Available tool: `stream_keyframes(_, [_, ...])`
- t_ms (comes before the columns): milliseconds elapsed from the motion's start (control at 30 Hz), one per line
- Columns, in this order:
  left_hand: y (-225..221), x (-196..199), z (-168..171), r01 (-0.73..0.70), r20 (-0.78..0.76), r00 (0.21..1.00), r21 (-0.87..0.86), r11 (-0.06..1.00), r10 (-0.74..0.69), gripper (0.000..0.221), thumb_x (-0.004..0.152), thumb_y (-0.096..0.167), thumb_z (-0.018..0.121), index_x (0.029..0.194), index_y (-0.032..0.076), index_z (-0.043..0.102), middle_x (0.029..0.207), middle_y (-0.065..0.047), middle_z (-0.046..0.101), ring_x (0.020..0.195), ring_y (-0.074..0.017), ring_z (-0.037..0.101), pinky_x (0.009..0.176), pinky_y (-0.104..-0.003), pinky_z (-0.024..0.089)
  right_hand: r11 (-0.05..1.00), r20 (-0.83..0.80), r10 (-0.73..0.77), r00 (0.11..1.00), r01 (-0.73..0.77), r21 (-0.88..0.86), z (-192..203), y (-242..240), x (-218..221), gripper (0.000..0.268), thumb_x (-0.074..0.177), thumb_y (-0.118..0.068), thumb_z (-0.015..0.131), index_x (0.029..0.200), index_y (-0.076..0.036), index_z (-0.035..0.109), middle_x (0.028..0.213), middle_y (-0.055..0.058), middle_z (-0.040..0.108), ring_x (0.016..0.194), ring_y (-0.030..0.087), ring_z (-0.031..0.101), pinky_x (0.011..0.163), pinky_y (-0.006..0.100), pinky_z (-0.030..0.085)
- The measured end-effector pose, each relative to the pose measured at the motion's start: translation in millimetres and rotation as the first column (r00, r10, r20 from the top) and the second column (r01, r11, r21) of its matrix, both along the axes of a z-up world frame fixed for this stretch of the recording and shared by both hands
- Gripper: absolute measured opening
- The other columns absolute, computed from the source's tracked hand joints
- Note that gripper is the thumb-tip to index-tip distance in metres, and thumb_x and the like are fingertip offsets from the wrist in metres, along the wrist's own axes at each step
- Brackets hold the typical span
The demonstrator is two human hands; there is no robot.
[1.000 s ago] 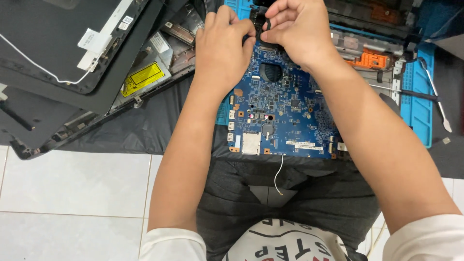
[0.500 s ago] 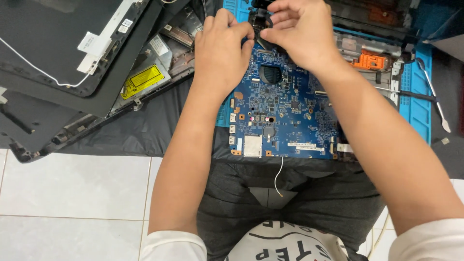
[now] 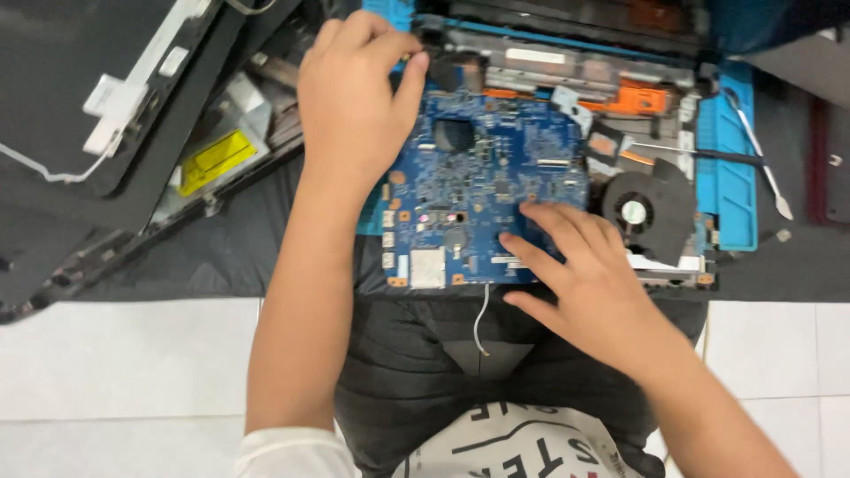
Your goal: The person works on a disassembled laptop resting on their lap. They lift the motherboard out of the chassis, disconnect a small board and cable connectors by hand, unscrew components with a screwdriver, and detach the cooling fan and heatsink assembly from the motherboard.
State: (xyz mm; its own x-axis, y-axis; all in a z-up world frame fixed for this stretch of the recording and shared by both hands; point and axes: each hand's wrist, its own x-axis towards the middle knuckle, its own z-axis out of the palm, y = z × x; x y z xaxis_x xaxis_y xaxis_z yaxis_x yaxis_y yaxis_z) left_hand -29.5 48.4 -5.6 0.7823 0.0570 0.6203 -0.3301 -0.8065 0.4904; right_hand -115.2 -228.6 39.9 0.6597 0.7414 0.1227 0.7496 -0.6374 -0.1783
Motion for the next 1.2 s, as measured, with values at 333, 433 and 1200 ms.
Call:
stream_keyframes(333, [-62.6, -96.9, 30.2, 0.436, -0.487, 0.83, 0.26, 0.861, -0.273, 0.108, 0.053, 0.06, 0.09, 0.145, 0.02, 0.05, 0.155, -0.021, 0.035, 0.146, -0.0408, 0.026, 0.11, -0.072, 0.019, 0.941, 0.08, -0.303, 0.949, 0.286, 0.18, -7.4, -102.0, 13.3, 0.11, 0.051, -0.053, 0.089, 0.145, -0.007, 0.052, 0.158, 0.027, 0.036, 0.145, 0.046, 0.035, 0.115, 0.057, 0.03])
stream_keyframes(433, [-64.3, -86.5, 38.4, 0.431, -0.553, 0.806, 0.304, 0.85, -0.211, 0.122, 0.046, 0.059, 0.093, 0.153, 0.027, 0.044, 0.162, -0.019, 0.028, 0.148, -0.043, 0.015, 0.11, -0.072, 0.013, 0.941, -0.05, -0.273, 0.961, 0.277, 0.194, -19.7, -126.8, 34.7, 0.116, 0.051, -0.051, 0.09, 0.151, -0.008, 0.049, 0.161, 0.025, 0.036, 0.149, 0.046, 0.032, 0.117, 0.056, 0.028])
stream_keyframes(1200, [-46.5, -134.3, 99.5, 0.241, -0.452, 0.892, 0.423, 0.873, -0.026, 0.105, 0.036, 0.039, 0.093, 0.135, 0.019, 0.062, 0.142, -0.028, 0.041, 0.143, -0.0463, 0.031, 0.117, -0.064, 0.016, 0.538, -0.232, -0.236, 0.944, 0.326, 0.777, -67.5, -169.8, 42.7, 0.068, 0.075, -0.025, 0.087, 0.136, -0.002, 0.067, 0.147, 0.018, 0.062, 0.136, 0.029, 0.059, 0.118, 0.039, 0.046])
